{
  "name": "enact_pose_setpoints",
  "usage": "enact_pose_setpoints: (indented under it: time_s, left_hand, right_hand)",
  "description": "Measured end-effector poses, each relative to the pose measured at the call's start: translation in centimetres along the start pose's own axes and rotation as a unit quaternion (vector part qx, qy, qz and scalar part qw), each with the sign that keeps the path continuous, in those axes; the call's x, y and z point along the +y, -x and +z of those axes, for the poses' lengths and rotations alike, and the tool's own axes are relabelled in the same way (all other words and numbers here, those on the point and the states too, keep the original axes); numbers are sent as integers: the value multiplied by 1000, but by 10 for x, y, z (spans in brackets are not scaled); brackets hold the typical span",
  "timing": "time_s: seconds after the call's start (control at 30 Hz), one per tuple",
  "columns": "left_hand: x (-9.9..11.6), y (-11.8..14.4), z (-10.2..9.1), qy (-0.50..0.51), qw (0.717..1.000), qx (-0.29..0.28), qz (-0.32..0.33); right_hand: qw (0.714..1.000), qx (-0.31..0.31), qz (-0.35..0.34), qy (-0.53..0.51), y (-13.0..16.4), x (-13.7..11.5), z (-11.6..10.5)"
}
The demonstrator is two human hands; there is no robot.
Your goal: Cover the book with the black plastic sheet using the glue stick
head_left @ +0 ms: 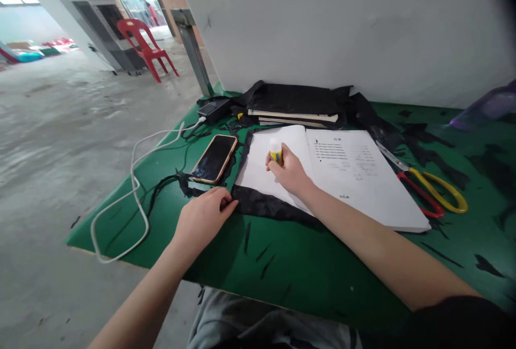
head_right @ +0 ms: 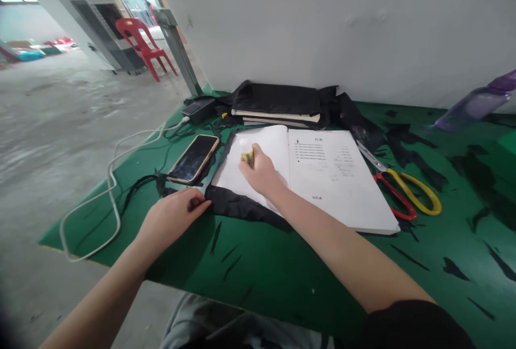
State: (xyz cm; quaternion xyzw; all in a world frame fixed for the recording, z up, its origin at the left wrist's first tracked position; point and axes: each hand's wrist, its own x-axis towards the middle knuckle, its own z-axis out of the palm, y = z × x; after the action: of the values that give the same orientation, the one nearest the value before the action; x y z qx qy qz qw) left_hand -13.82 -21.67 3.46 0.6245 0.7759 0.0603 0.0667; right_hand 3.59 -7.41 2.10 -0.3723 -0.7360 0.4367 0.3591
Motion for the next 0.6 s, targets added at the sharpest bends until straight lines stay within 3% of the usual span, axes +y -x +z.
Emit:
enact_pose_setpoints:
  time_s: [0.13,0.4,0.6]
  left_hand:
    - [1,-2,3,19,1000,12,4]
    - [-6,-4,9,87,993,41,68]
    - [-14,3,8,67,984,74,148]
  right_hand:
    - [994,9,-81,75,5,-2,1]
    - [942,-128,-242,195,6,2,5]
    - [914,-180,-278,234,7,3,8]
